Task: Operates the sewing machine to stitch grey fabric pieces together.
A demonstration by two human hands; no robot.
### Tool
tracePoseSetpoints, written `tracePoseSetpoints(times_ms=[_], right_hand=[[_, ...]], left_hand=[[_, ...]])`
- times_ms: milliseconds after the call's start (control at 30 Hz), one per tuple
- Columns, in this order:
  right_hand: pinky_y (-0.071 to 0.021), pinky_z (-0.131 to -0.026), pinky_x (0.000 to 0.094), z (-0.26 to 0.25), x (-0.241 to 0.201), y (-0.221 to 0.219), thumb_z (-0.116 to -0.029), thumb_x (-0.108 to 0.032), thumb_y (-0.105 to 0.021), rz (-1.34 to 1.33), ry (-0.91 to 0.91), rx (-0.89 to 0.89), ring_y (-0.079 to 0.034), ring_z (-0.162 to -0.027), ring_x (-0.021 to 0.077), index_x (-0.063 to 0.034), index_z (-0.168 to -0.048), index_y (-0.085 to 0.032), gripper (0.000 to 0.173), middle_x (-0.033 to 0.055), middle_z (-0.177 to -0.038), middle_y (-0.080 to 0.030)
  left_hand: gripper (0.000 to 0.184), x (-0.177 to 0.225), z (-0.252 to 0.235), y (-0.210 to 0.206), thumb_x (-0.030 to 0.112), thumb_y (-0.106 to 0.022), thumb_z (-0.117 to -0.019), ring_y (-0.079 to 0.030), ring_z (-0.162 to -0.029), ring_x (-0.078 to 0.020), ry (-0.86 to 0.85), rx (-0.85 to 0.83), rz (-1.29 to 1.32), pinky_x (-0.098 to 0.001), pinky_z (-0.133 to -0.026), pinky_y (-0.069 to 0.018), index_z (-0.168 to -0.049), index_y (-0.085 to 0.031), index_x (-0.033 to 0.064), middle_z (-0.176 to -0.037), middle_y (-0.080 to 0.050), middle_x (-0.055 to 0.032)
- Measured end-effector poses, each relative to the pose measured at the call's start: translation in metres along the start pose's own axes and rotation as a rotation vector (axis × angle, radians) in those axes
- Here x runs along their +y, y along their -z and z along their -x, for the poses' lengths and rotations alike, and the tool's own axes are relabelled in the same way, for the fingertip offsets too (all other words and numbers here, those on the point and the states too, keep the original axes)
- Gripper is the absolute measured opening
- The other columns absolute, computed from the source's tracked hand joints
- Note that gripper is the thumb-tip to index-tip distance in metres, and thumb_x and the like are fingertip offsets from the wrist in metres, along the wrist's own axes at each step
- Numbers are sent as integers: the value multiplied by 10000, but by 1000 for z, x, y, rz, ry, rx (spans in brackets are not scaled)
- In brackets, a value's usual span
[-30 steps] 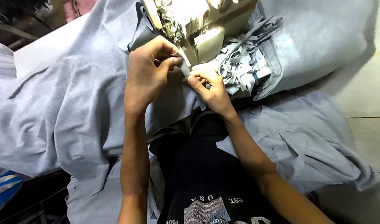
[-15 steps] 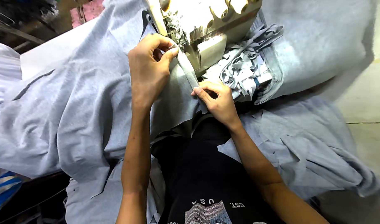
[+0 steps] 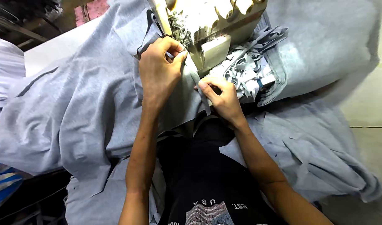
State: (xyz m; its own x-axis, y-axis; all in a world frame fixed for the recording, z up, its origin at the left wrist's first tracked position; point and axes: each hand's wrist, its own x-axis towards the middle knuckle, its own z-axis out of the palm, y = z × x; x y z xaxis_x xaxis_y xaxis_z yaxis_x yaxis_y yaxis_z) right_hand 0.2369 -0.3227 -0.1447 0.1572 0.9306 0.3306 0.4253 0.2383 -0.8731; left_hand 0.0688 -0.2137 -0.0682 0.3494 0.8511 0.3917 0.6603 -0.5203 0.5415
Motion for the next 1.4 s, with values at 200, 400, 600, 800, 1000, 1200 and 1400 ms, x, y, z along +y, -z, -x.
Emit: tracePoseSetpoints(times_ms=[200,400,600,800,1000,1200,1400], right_hand=[[-513,-656,237,-10,-1,-6,-996,-221,-679,-57,-53,78,-626,-764,60,-109,-964,-768,147,-5,-880,-692],[-542,-693,228,-5,0,-8,-985,-185,-684,-114,-29,107,-652,-801,65,-75,-930,-767,149,16,-935,-721],[-520,-671,240,-3,-4,-8,-974,-166,-673,-53,10,120,-630,-782,71,-84,-906,-752,132,3,-900,-699],[-524,-747,270,-8,-5,-11,-964,-159,-674,-37,41,106,-638,-851,92,-78,-893,-744,128,6,-908,-706],[-528,-764,269,-3,-11,-18,-956,-166,-674,-70,37,22,-640,-889,90,-87,-880,-741,129,-1,-950,-715],[-540,-767,272,-1,-13,-21,-953,-135,-661,-114,34,32,-653,-911,103,-71,-891,-736,117,11,-953,-715],[-538,-724,258,2,-15,-21,-953,-131,-650,-127,40,73,-651,-880,98,-72,-889,-724,115,12,-938,-708]], left_hand=[[229,6,7,-6,273,-692,-961,-649,-896,-172,-48,141,-137,-334,-740,-516,-1136,-688,126,-1000,-699,-25],[266,12,59,-6,203,-614,-1020,-582,-1220,-314,-257,33,-173,-459,-990,-476,-1244,-700,87,-1304,-636,-127],[382,-3,62,-13,283,-554,-1054,-489,-1375,-301,-244,-13,-167,-444,-1124,-407,-1394,-648,136,-1461,-563,-119],[412,-9,65,-8,334,-502,-1067,-436,-1428,-300,-218,-41,-194,-471,-1142,-375,-1442,-614,208,-1524,-515,-93],[457,-11,78,-1,370,-435,-1081,-444,-1409,-303,-133,-12,-225,-471,-1133,-367,-1471,-580,180,-1509,-524,-96],[502,-8,78,-4,397,-410,-1084,-447,-1395,-303,-88,12,-241,-472,-1125,-359,-1501,-543,150,-1503,-523,-102],[561,-2,76,-10,442,-399,-1072,-420,-1377,-331,-55,19,-237,-497,-1128,-335,-1533,-503,139,-1519,-482,-116]])
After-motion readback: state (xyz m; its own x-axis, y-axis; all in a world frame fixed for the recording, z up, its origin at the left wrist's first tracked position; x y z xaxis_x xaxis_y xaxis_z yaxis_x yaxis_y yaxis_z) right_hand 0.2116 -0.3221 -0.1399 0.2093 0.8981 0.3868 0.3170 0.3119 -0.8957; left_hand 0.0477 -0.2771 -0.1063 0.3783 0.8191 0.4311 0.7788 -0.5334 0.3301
